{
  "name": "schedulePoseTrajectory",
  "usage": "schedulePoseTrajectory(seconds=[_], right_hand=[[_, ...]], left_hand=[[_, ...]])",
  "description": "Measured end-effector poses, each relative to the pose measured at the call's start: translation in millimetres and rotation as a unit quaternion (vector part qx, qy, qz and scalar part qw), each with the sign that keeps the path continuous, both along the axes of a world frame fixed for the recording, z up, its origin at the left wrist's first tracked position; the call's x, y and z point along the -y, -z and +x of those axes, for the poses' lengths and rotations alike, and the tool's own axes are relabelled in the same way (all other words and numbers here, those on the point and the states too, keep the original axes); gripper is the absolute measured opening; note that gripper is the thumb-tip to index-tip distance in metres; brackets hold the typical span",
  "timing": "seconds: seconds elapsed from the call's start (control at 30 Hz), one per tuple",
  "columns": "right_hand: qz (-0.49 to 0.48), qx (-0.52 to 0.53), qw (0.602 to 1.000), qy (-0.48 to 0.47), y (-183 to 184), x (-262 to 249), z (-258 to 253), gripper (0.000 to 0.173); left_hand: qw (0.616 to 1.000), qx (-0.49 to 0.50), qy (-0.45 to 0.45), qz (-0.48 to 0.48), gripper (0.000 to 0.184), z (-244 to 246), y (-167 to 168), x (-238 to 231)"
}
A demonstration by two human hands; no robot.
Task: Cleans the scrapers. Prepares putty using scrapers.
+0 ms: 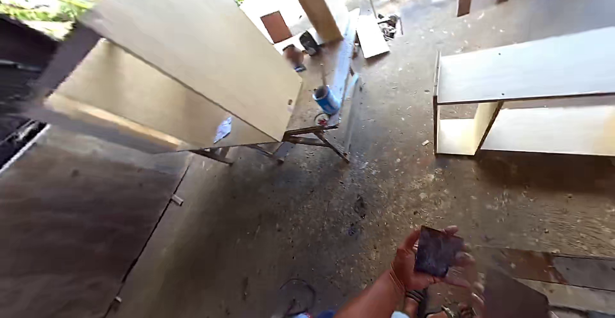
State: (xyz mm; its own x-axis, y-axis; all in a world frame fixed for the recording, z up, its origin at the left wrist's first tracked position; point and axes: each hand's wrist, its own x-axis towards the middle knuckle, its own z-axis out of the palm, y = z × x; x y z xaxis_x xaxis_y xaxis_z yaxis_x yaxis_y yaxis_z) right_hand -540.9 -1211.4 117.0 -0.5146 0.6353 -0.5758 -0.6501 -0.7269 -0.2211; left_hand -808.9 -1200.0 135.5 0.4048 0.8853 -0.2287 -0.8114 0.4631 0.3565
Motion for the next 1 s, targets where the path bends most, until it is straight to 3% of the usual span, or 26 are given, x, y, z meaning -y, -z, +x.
schedulePoseTrajectory(seconds=[0.03,0.1,0.2,0.27,0.37,0.43,0.57,0.73,1.0], right_hand=[[0.089,-0.037,0.995,-0.025,3,-1,13,0.043],[0.203,0.030,0.978,-0.048,-26,-18,15,0.033],[0.361,0.180,0.910,-0.092,-100,-53,-14,0.080],[0.421,0.216,0.879,-0.059,-144,-61,-38,0.075],[0.443,0.271,0.855,-0.022,-181,-61,-78,0.055],[0.438,0.342,0.830,-0.045,-194,-57,-103,0.052],[0.474,0.527,0.695,-0.121,-212,-53,-149,0.052],[0.521,0.621,0.584,-0.052,-225,-52,-209,0.054],[0.578,0.606,0.545,-0.033,-259,-49,-327,0.054]], left_hand=[[1.000,-0.021,-0.013,0.018,0.093,-2,-21,4],[0.996,-0.051,-0.055,0.047,0.095,-5,-62,7],[0.989,-0.064,-0.117,0.061,0.094,-10,-109,15],[0.986,-0.046,-0.141,0.075,0.093,-13,-124,23],[0.976,-0.070,-0.182,0.096,0.091,-15,-145,35],[0.962,-0.123,-0.229,0.081,0.089,-15,-156,46],[0.932,-0.190,-0.305,0.058,0.093,-24,-168,61],[0.922,-0.219,-0.301,0.110,0.090,-62,-175,67],[0.934,-0.181,-0.277,0.136,0.091,-174,-198,59]])
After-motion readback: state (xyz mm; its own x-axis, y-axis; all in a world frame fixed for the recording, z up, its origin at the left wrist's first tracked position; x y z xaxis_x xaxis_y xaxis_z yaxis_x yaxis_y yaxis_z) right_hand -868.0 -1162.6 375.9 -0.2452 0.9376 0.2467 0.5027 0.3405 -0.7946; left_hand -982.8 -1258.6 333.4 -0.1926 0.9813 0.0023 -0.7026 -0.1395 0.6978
